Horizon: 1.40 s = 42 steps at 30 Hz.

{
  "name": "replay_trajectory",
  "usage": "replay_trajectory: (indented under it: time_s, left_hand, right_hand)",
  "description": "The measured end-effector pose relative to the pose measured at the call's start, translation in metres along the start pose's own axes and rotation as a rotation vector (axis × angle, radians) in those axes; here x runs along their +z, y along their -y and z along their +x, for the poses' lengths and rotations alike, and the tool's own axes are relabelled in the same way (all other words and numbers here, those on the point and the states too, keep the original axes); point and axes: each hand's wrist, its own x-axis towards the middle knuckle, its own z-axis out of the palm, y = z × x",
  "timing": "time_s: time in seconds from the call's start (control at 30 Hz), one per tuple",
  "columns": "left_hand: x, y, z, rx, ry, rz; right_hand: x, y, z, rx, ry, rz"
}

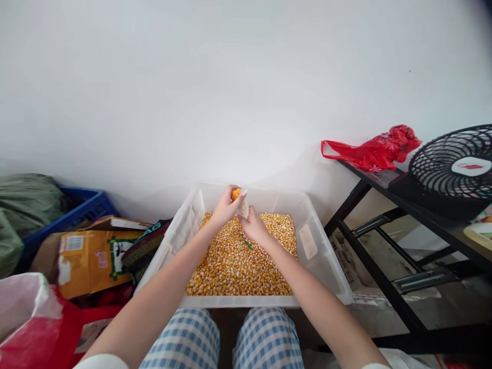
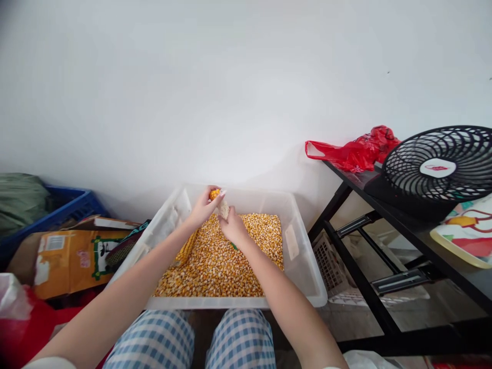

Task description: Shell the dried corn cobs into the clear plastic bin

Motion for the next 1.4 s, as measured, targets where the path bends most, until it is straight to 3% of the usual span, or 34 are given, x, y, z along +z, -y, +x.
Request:
replay_trajectory:
  time_s: [0.1,0.2,0.33,0.5,0.57,0.67,0.73,0.87,0.97,1.07,1.2,1.4]
  left_hand:
    - [-0.006,0.009,0.000,0.050,0.069,0.279]
    - [-0.006,0.020,-0.004,0.005,0.087,0.537]
    - [0.000,0.035,-0.007,-0.093,0.083,0.666]
    - [0.001,0.050,-0.002,-0.249,-0.076,0.377]
    - [-0.001,0.051,0.000,-0.347,-0.040,0.191]
    - [-0.007,0.050,0.004,-0.523,0.106,-0.102]
    - [-0.012,0.048,0.007,-0.572,0.149,-0.207]
    - [-0.016,0.045,0.010,-0.442,0.061,-0.110]
    - [-0.010,0.042,0.003,-0.324,0.141,0.030]
    - [0.000,0.038,-0.004,-0.303,0.194,0.067]
    - [0.007,0.033,-0.007,-0.270,0.113,-0.026]
    - [0.001,0.029,-0.007,-0.129,0.047,0.040]
  right_hand:
    - [-0.007,-0.002,-0.001,-0.009,-0.004,-0.149]
    - [-0.014,-0.005,-0.003,-0.037,0.023,-0.304]
    - [-0.018,-0.005,-0.005,-0.048,0.067,-0.443]
    - [-0.017,-0.005,-0.005,-0.072,0.075,-0.506]
    - [-0.016,-0.008,-0.004,-0.063,0.084,-0.480]
    - [-0.018,-0.018,0.000,-0.009,0.098,-0.390]
    - [-0.021,-0.025,0.003,0.016,0.093,-0.336]
    - [-0.025,-0.034,0.007,0.006,0.077,-0.275]
    - [-0.022,-0.034,0.008,0.021,0.071,-0.271]
    - [-0.018,-0.031,0.007,0.020,0.070,-0.248]
    - [-0.020,-0.028,0.008,-0.037,0.089,-0.100]
    - [-0.030,-0.025,0.011,-0.054,0.120,0.132]
